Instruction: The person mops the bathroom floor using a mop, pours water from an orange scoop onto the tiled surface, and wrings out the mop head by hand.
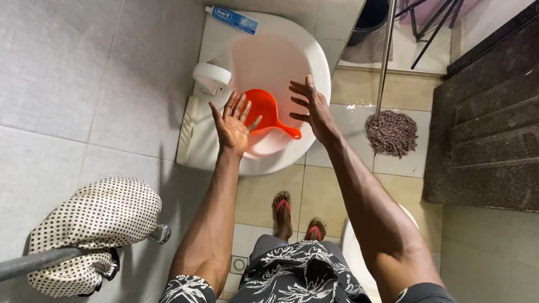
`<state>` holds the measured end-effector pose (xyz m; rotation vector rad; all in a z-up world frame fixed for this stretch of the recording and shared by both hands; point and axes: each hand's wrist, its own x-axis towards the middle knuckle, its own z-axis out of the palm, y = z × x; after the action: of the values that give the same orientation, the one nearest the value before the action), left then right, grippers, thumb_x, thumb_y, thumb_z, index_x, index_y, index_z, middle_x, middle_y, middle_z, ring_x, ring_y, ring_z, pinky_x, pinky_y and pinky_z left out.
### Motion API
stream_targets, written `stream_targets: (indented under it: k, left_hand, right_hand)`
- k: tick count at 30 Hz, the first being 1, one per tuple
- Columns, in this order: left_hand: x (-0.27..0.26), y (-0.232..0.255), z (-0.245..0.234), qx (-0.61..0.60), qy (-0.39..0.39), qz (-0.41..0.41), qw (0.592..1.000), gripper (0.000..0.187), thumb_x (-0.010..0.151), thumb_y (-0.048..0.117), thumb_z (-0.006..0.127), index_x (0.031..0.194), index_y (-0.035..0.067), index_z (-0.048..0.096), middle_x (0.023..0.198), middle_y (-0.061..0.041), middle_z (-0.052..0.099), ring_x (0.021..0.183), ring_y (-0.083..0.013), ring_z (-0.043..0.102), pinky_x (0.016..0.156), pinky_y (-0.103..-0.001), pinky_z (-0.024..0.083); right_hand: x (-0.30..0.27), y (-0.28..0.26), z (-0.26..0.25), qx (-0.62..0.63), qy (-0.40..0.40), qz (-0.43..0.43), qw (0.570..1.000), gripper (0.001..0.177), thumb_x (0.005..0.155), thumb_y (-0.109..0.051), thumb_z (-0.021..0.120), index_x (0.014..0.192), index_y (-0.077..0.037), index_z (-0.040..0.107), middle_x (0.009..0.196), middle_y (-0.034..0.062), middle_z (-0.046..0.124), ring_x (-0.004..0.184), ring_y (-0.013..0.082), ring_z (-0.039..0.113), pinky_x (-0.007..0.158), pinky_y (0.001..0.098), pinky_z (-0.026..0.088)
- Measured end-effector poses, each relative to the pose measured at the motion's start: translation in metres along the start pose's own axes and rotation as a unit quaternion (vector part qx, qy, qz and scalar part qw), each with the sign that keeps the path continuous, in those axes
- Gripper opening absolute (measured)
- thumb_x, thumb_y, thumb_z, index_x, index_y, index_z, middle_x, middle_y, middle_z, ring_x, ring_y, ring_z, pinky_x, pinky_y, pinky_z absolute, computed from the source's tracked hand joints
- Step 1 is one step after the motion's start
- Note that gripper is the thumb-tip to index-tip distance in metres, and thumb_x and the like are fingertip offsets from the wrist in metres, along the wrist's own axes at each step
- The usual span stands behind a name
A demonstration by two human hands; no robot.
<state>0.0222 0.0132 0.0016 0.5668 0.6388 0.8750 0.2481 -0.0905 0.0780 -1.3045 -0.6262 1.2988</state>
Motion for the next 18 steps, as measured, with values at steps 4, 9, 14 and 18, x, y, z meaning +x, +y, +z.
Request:
stream_targets:
  k: [4,9,14,18]
  left_hand:
    - [0.001,-0.004,0.006,-0.002,-0.006,-0.001,1.000,0.102,0.086,0.086,0.038,0.160,0.017,0.032,0.170,-0.011,0.026,0.158,-0.0325,0.022,0.121,-0.067,0.024]
    - [0.000,-0.005,0.013,0.012,-0.010,0.009,1.000,0.102,0.086,0.085,0.036,0.161,0.015,0.031,0.170,-0.007,0.026,0.158,-0.0326,0.021,0.119,-0.067,0.024]
    - [-0.006,-0.005,0.018,0.004,-0.012,0.011,1.000,0.100,0.088,0.084,0.036,0.161,0.015,0.031,0.170,-0.007,0.026,0.158,-0.0328,0.022,0.120,-0.068,0.026]
    - [-0.013,-0.008,0.027,0.005,-0.015,0.011,1.000,0.101,0.087,0.084,0.036,0.161,0.016,0.030,0.170,-0.006,0.026,0.158,-0.0324,0.020,0.120,-0.069,0.026]
  right_hand:
    - [-0.002,0.000,-0.006,0.006,0.000,0.000,1.000,0.099,0.088,-0.083,0.036,0.152,-0.009,0.047,0.159,0.0132,0.045,0.146,0.0342,0.042,0.107,0.0563,0.050]
    - [-0.006,0.003,-0.013,0.011,-0.006,0.000,1.000,0.100,0.087,-0.083,0.036,0.153,-0.009,0.046,0.160,0.0134,0.043,0.147,0.0349,0.040,0.108,0.0578,0.049]
    - [-0.009,0.003,-0.021,0.019,-0.003,0.000,1.000,0.099,0.087,-0.082,0.037,0.152,-0.009,0.046,0.160,0.0148,0.043,0.147,0.0363,0.040,0.108,0.0591,0.049]
    - [-0.013,0.000,-0.031,0.024,-0.009,-0.017,1.000,0.100,0.088,-0.083,0.036,0.153,-0.008,0.045,0.160,0.0160,0.042,0.147,0.0371,0.040,0.108,0.0588,0.049]
